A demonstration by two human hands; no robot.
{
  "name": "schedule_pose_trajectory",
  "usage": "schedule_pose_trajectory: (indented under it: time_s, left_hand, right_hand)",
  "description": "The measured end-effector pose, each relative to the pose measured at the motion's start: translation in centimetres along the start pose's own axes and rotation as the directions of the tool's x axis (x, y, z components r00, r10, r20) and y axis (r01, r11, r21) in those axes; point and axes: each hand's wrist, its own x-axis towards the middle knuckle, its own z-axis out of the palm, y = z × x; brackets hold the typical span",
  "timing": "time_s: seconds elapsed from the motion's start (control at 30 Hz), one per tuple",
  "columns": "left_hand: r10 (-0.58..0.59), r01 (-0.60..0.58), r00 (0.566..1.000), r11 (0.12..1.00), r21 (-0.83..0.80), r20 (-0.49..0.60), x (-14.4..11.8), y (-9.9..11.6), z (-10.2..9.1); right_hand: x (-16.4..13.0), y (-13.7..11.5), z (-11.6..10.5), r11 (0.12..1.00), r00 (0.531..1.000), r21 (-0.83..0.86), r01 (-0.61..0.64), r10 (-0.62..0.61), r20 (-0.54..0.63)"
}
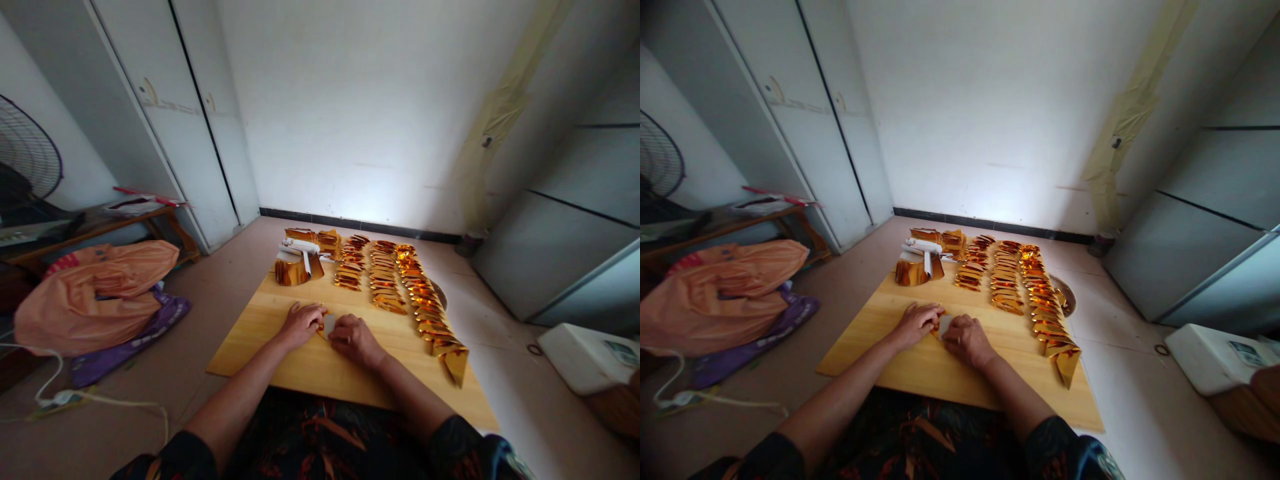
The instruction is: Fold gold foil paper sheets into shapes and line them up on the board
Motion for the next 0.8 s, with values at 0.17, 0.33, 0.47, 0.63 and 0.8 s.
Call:
schedule_pose_trajectory:
  time_s: [0.17, 0.33, 0.47, 0.63, 0.8]
  left_hand:
    - [0.019, -0.02, 1.0, 1.0, 0.018, 0.013, -0.1, -0.1, 0.2]
    - [0.04, -0.04, 0.999, 0.999, 0.026, 0.02, -0.3, -0.1, 0.1]
    - [0.037, -0.038, 0.999, 0.999, 0.035, 0.04, -0.3, -0.2, -0.1]
    - [0.047, -0.049, 0.997, 0.998, 0.027, 0.061, -0.2, -0.5, -0.1]
    - [0.046, -0.047, 0.997, 0.999, 0.017, 0.057, -0.2, -0.6, -0.1]
  right_hand:
    - [0.4, 1.6, 0.3, 0.994, 0.995, 0.066, 0.083, -0.08, -0.053]
    - [1.2, 1.2, 0.2, 0.997, 0.997, 0.043, 0.069, -0.067, -0.037]
    - [1.6, 0.9, 0.2, 0.998, 0.998, 0.025, 0.052, -0.052, -0.031]
    - [1.8, 0.7, 0.2, 0.991, 0.997, 0.112, 0.073, -0.068, -0.041]
    - [2.3, 0.3, -0.1, 0.948, 0.99, 0.284, 0.14, -0.141, -0.017]
